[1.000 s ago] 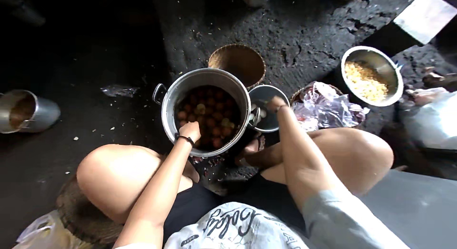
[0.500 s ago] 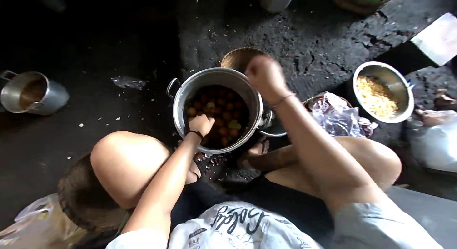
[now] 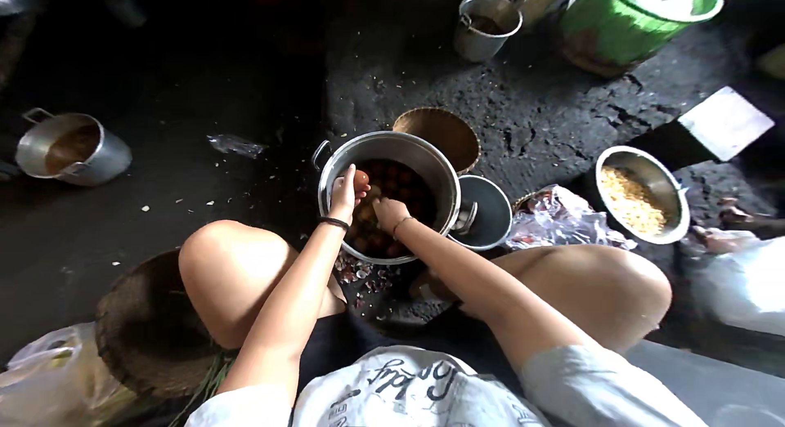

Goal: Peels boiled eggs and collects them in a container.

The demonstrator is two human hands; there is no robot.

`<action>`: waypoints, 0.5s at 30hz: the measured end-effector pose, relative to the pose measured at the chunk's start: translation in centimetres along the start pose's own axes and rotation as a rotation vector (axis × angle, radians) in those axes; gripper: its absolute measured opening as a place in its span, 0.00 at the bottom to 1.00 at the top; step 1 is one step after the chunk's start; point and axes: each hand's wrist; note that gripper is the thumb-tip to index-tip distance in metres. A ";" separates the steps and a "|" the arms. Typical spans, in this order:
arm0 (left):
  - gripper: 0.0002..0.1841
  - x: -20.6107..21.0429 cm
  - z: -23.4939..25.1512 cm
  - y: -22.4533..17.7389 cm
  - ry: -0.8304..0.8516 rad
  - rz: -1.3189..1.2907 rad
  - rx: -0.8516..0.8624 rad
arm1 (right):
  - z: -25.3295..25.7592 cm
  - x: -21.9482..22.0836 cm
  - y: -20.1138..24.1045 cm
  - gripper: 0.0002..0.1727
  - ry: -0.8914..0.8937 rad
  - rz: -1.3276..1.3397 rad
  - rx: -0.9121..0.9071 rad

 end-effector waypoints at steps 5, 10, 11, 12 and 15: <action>0.29 0.5 -0.5 0.3 -0.011 0.018 0.036 | -4.5 -3.8 -4.2 0.26 -0.343 0.631 -0.327; 0.26 2.8 -4.0 0.4 0.151 0.178 0.109 | -8.2 -4.0 -4.0 0.26 -0.574 0.696 -0.631; 0.24 3.0 -4.2 0.7 0.149 0.177 0.122 | -8.5 -3.8 -4.2 0.26 -0.613 0.713 -0.642; 0.24 2.9 -4.1 1.0 0.144 0.173 0.128 | -8.6 -3.5 -4.1 0.26 -0.641 0.759 -0.627; 0.30 2.8 -3.7 1.5 0.217 0.141 0.054 | -7.8 -2.3 -5.2 0.26 -0.630 0.861 -0.584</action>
Point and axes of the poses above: each hand's wrist, its own z-axis towards the middle knuckle, its own x-axis out of the palm, y = z × x, and after that the axes turned 11 degrees about z, right-handed
